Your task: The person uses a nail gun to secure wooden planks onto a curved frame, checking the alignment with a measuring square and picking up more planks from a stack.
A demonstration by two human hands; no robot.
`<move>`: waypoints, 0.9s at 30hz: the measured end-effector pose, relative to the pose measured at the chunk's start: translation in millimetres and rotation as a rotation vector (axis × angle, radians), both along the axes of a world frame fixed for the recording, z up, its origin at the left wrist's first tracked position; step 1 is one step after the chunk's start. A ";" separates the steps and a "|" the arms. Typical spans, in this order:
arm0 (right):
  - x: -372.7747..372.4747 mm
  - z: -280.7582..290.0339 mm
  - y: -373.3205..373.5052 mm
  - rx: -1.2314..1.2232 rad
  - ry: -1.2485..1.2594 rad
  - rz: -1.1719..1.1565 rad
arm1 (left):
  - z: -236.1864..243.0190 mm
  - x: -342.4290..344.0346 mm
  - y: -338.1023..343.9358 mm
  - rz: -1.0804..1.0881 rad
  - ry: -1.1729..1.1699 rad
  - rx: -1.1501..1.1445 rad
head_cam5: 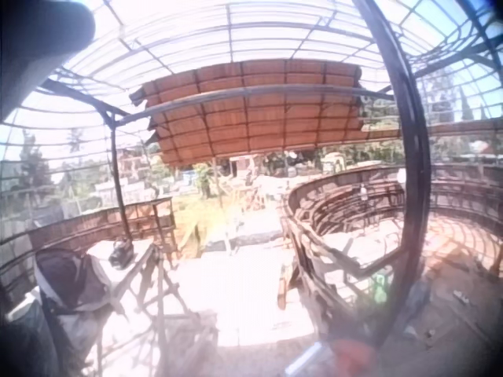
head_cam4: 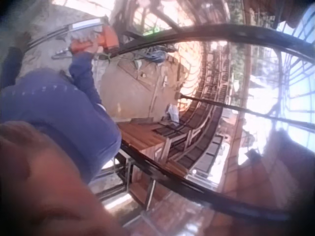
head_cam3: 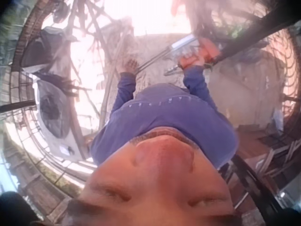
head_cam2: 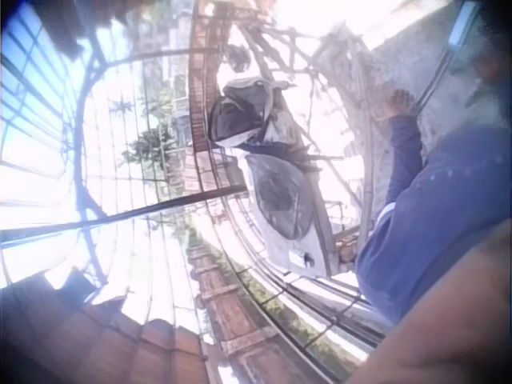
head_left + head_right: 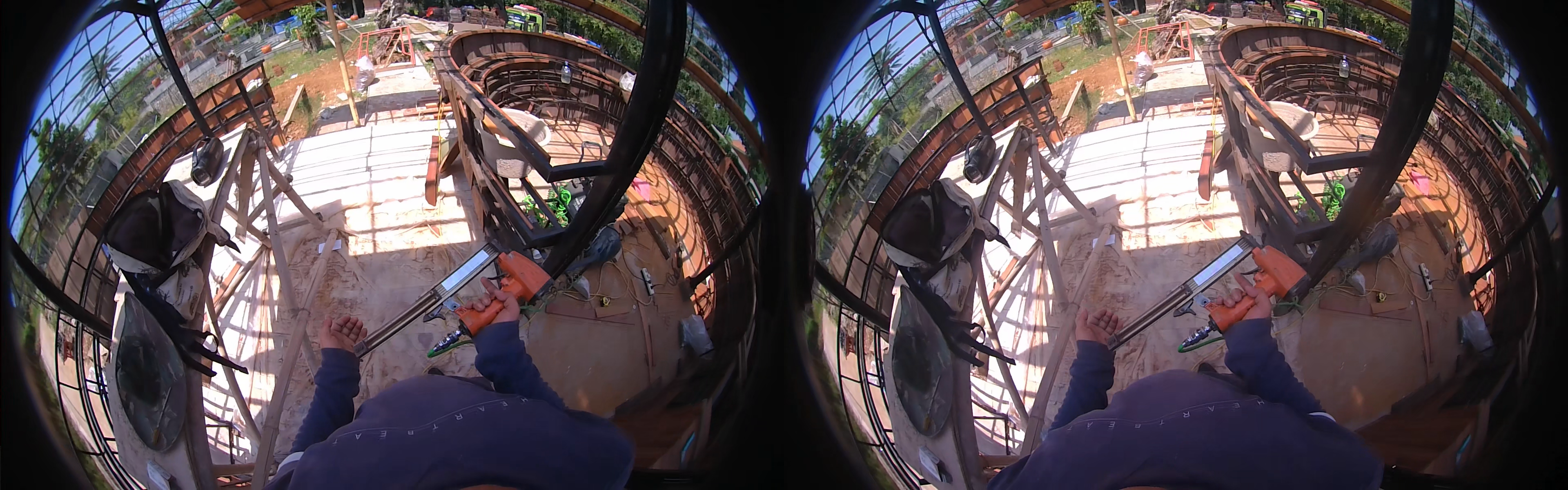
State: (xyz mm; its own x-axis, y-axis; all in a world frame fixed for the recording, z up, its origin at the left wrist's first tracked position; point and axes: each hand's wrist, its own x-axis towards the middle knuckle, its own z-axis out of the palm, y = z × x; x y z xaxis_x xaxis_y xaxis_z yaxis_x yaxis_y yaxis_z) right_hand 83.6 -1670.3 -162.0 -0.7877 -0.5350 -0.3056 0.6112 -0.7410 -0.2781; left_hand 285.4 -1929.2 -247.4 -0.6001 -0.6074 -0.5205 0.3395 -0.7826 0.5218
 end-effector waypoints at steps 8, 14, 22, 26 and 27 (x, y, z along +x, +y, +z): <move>22.3 15.1 -8.5 -0.014 0.126 0.145 | 12.7 -19.1 26.4 0.095 0.041 0.023; 15.6 16.1 -5.3 -0.006 0.189 0.134 | 9.1 -33.1 27.2 0.152 -0.011 0.063; 9.1 7.7 -17.3 0.093 0.425 0.330 | -7.5 -123.1 30.6 0.022 0.033 -0.022; -8.8 -4.2 -1.7 0.345 0.653 0.197 | -44.2 -132.5 46.5 -0.227 -0.061 -0.151; -8.2 -14.6 4.0 0.540 0.770 0.206 | -51.9 -122.0 47.5 -0.347 -0.083 -0.094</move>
